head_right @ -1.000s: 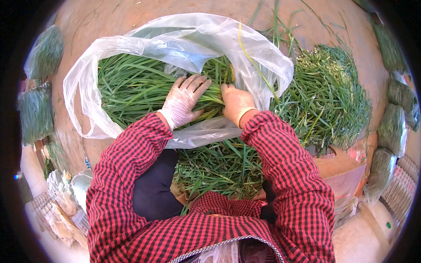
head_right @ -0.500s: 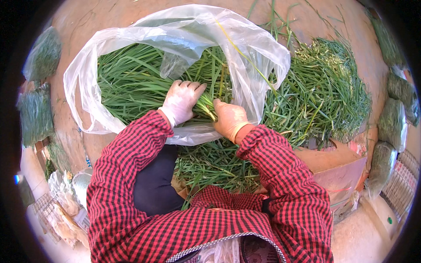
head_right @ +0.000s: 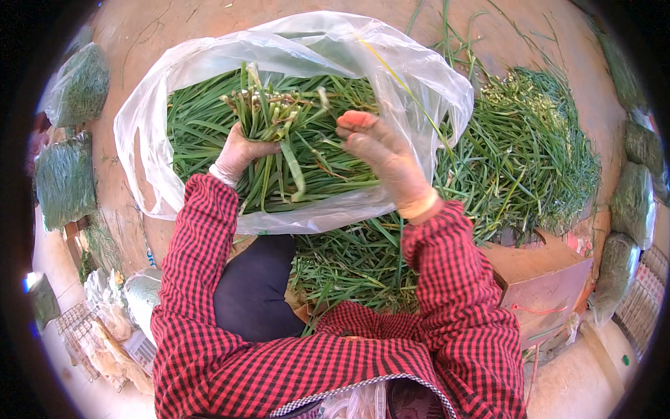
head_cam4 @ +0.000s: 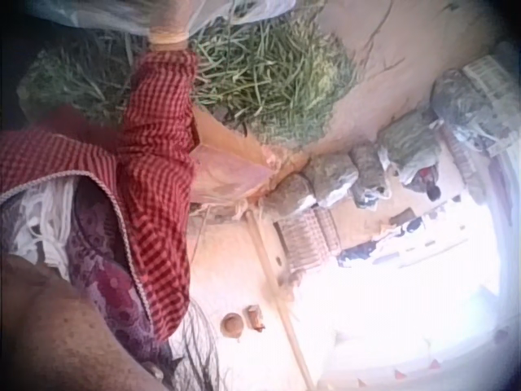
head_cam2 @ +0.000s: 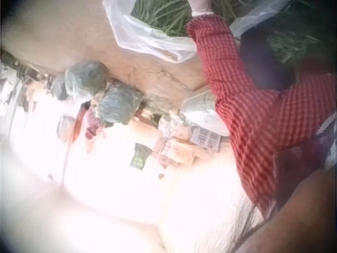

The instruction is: The person sorts through green onions while sitting on the floor, removes damaged leaves by hand, gathers them into a bunch, and ties the bunch with a red string.

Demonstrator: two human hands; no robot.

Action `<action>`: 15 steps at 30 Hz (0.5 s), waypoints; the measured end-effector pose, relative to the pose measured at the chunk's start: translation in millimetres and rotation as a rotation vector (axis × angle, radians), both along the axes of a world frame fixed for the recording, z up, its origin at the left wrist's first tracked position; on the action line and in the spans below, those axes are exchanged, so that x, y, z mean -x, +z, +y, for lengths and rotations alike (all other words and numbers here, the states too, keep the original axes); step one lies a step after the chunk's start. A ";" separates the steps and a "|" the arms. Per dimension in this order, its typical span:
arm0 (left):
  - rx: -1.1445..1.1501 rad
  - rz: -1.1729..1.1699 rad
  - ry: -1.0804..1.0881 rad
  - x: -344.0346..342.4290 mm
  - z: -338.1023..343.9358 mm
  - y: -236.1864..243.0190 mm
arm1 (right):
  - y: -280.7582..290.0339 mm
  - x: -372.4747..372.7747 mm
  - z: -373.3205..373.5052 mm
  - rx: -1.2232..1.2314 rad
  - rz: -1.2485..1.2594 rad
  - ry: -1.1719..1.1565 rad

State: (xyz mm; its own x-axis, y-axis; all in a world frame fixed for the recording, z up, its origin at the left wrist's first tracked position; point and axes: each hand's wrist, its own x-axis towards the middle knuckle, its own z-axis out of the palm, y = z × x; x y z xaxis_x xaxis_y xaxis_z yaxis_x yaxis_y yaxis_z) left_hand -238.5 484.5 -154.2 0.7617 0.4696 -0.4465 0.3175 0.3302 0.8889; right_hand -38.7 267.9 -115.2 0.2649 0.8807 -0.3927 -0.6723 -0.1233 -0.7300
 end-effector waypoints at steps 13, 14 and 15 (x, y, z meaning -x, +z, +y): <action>0.303 -0.293 0.286 -2.1 -35.4 -5.3 | -23.9 89.0 71.8 -0.230 -0.137 -0.080; 0.959 -0.517 0.511 3.1 -32.7 -5.1 | -4.3 82.8 76.6 -0.121 -0.308 0.125; 0.910 -0.555 0.443 9.9 -33.6 -1.5 | -12.6 83.6 79.6 -0.154 -0.301 0.105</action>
State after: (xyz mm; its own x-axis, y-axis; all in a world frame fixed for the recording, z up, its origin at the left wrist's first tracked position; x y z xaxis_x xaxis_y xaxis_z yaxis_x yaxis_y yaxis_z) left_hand -248.4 450.9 -155.6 0.8078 0.4214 -0.4121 -0.3468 0.9052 0.2457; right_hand -122.3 347.5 -127.7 0.2534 0.9522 -0.1708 -0.4134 -0.0530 -0.9090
